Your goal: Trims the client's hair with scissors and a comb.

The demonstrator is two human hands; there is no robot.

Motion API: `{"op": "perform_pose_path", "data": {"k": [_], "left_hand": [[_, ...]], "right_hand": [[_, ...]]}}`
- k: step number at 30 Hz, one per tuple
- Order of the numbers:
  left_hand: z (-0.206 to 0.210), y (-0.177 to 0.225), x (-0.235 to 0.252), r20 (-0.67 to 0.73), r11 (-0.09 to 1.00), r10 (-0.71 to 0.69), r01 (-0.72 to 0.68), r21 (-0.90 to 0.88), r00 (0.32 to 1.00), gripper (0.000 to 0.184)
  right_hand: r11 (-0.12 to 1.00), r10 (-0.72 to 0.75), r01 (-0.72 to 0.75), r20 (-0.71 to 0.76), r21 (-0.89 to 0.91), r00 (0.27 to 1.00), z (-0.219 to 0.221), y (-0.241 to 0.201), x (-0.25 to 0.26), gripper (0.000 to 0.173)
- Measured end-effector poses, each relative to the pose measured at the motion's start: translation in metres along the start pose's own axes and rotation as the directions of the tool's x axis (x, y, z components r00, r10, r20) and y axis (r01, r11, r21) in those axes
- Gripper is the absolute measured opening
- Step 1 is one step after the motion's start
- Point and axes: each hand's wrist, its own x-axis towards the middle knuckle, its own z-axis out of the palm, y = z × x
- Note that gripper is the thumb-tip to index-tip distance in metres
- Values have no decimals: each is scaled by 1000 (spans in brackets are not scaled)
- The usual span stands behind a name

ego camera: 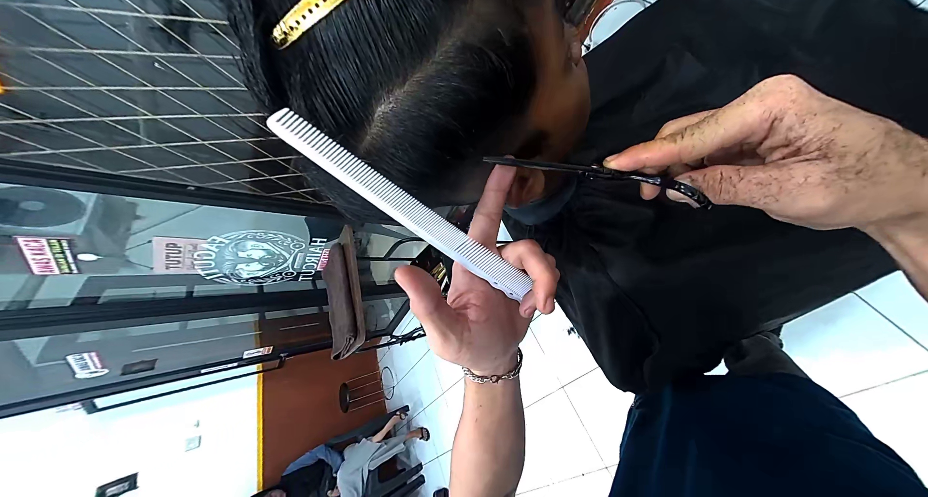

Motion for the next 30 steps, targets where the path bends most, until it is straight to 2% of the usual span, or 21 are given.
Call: {"op": "perform_pose_path", "data": {"k": [2,7,21,23,25,26,27,28,29,30], "left_hand": [[1,0,0,-2,1000,5,-5,-13,1000,102],[-1,-1,-1,-1,1000,2,-2,-5,1000,104],[-6,4,-4,35,1000,8,-9,24,999,100],[-13,17,-12,44,992,7,-13,126,999,87],[-19,40,-22,14,957,70,-71,280,997,52],[-20,53,-23,-6,907,148,-134,400,989,32],[-19,66,-21,17,799,227,-196,569,974,17],[-19,77,-18,71,619,280,-237,748,957,9],[-19,86,-15,121,408,303,-244,880,945,9],[-22,92,-12,174,208,304,-244,947,937,9]], "right_hand": [[999,-23,22,23,39,999,-1,1,2,41],[999,-22,23,16,-34,1000,-3,-2,2,40],[998,-51,52,33,-39,998,1,-5,7,39],[997,-76,76,45,11,996,0,-5,0,40],[986,-121,113,67,120,990,-15,-1,-12,40],[962,-125,100,83,254,989,-27,3,-16,41],[934,-96,59,90,353,991,-35,3,-23,43],[897,-38,0,78,442,996,-40,1,-31,42],[848,41,-74,74,525,996,-38,-2,-41,41],[801,92,-88,24,592,995,-32,-2,-52,40]]}}
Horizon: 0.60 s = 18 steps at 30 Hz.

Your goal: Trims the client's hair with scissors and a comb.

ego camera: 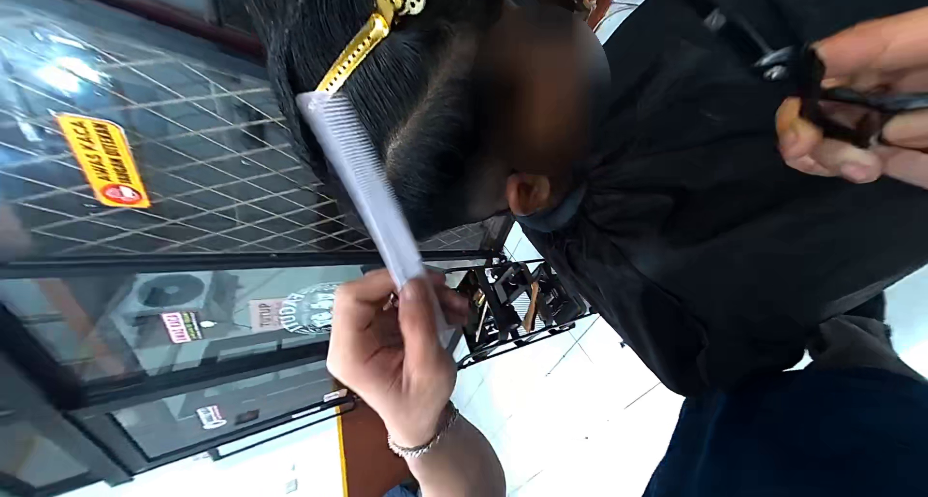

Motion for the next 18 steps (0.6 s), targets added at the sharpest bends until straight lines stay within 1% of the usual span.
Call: {"op": "perform_pose_path", "data": {"k": [2,3,5,6,7,8,10,11,12,13,14,15,16,17,18], "left_hand": [[-3,-12,8,61,949,70,-85,302,996,15],[-2,-19,10,95,912,74,-106,397,993,21],[0,-26,8,149,852,72,-139,504,986,24],[1,-28,7,178,844,67,-151,515,982,24],[1,-27,6,204,852,54,-152,502,978,24],[0,-24,5,224,876,39,-141,462,974,24],[-9,-15,4,243,953,2,-75,293,970,23],[-14,-11,4,241,984,-28,-16,179,970,26],[-20,-10,5,258,996,-72,58,62,964,32],[-24,-12,7,291,990,-120,136,-36,949,38],[-29,-14,9,349,976,-153,198,-95,925,40],[-32,-16,10,404,965,-163,231,-126,900,39],[-33,-17,11,443,964,-155,234,-129,883,34],[-33,-17,13,455,969,-145,220,-114,879,25],[-31,-16,13,444,974,-153,209,-82,883,17]], "right_hand": [[996,-65,72,-123,54,990,14,12,-12,34],[993,-99,110,-182,50,978,24,16,-16,31],[973,-217,232,-280,19,935,39,31,-22,30],[962,-264,273,-306,-14,915,43,37,-24,33],[950,-307,305,-348,-61,886,48,41,-26,37],[948,-319,295,-381,-122,868,52,43,-27,37],[944,-320,242,-429,-226,845,54,46,-21,28],[916,-373,265,-402,-301,836,48,51,-14,29],[865,-459,328,-337,-379,822,37,56,-4,35],[803,-525,359,-278,-476,805,31,58,7,40],[751,-550,333,-261,-571,793,34,58,16,42],[714,-530,237,-287,-659,798,49,55,20,40],[657,-495,84,-344,-749,798,69,49,22,33],[577,-482,-52,-391,-815,784,82,45,26,26],[491,-487,-136,-400,-861,776,89,41,32,22]]}}
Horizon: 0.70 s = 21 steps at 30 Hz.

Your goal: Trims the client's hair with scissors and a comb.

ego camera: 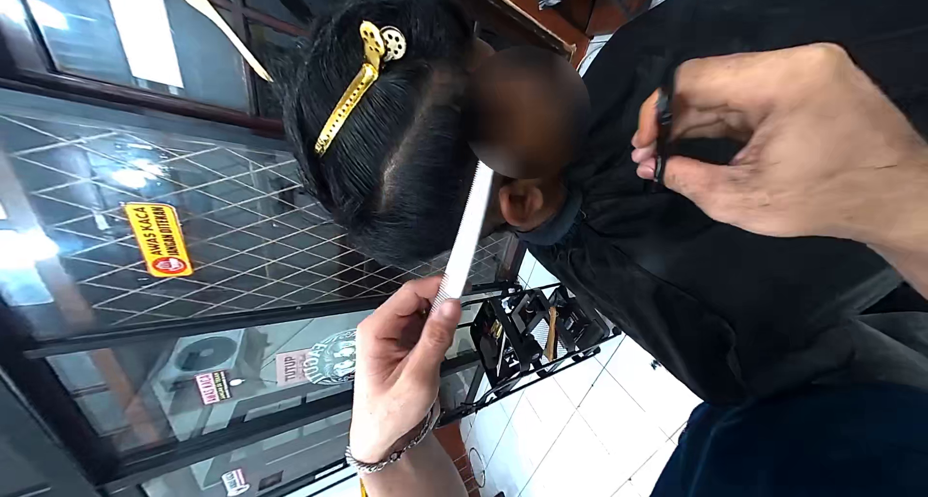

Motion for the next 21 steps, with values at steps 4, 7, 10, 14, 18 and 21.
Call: {"op": "perform_pose_path", "data": {"k": [4,7,10,14,18,21], "left_hand": [[6,1,7,-103,987,-49,64,151,993,9],[6,-2,9,-127,977,-69,93,190,989,11],[6,-4,9,-150,969,-66,99,225,986,12],[4,-6,8,-164,963,-25,68,262,986,13],[1,-7,7,-172,963,-16,62,263,985,13],[1,-7,8,-176,968,-21,64,242,984,12]], "right_hand": [[981,-82,88,38,-175,996,10,-6,17,18],[980,-88,96,54,-172,995,13,-4,22,19],[965,-126,133,46,-225,991,17,2,23,22],[852,-321,310,46,-421,946,27,20,32,25],[747,-419,404,96,-528,903,31,27,49,24],[701,-468,441,105,-561,877,34,26,58,23]]}}
